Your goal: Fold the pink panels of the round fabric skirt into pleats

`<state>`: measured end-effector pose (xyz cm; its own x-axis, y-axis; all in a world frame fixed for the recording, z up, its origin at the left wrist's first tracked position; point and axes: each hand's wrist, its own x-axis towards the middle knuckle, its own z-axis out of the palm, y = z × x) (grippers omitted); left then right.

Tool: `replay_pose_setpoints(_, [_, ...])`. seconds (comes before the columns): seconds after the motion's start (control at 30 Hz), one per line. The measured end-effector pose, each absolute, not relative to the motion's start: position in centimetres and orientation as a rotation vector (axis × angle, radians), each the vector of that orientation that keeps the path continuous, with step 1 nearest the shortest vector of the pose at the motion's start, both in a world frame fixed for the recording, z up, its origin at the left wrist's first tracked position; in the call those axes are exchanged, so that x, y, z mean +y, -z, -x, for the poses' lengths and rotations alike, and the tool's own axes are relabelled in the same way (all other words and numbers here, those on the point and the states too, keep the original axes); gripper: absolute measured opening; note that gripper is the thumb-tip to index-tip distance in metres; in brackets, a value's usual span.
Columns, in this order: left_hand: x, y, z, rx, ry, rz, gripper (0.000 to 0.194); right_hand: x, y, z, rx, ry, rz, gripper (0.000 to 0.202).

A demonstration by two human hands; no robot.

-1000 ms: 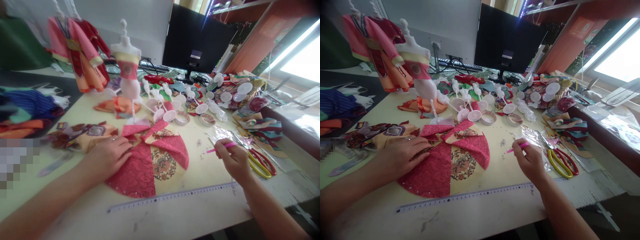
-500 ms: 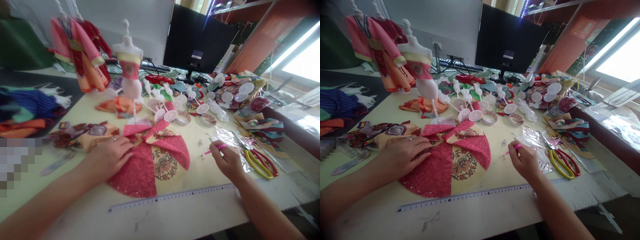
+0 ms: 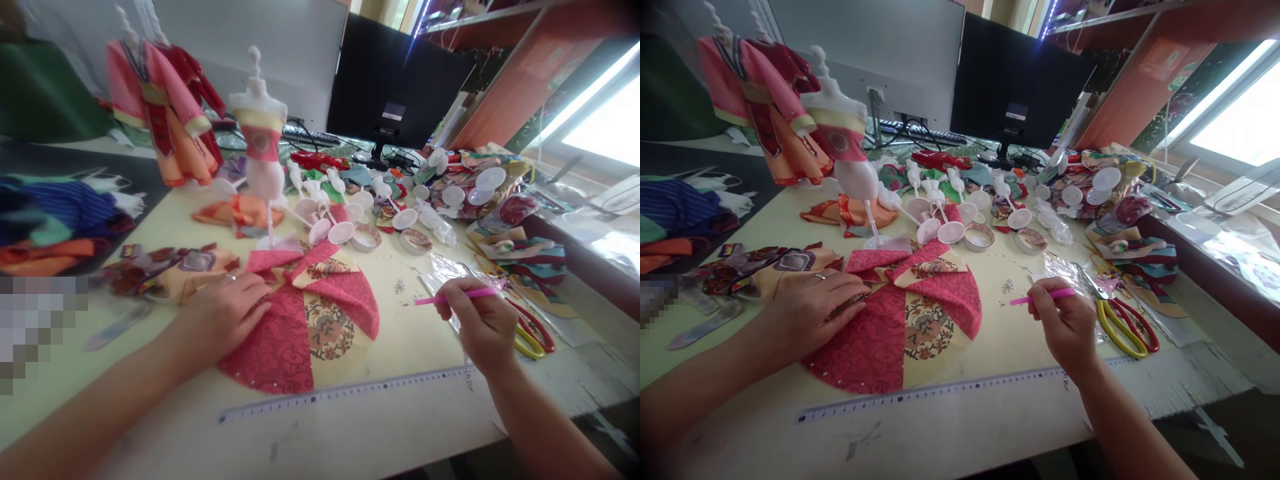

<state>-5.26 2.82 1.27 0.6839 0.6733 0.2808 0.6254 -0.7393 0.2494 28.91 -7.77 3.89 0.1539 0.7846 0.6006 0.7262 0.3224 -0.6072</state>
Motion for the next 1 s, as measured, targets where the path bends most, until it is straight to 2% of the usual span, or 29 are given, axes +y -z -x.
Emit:
replay_pose_setpoints(0.17, [1.2, -2.4, 4.1, 0.974, -0.758, -2.440, 0.023, -7.7, -5.1, -26.8, -1.404, -0.401, 1.239, 0.016])
replay_pose_setpoints(0.5, [-2.8, -2.5, 1.6, 0.516, -0.475, -0.896, 0.033, -6.2, -5.4, -19.2, -1.222, -1.078, 1.039, 0.020])
replay_pose_setpoints(0.73, [-2.6, -2.1, 1.3, 0.606, -0.361, -0.738, 0.033, -5.6, -3.1, -18.4, -1.290, -1.047, 1.080, 0.021])
replay_pose_setpoints(1.0, [-2.5, -1.9, 1.5, 0.661, -0.308, -0.785, 0.030, -5.6, -2.7, -18.6, -1.311, -1.010, 1.084, 0.020])
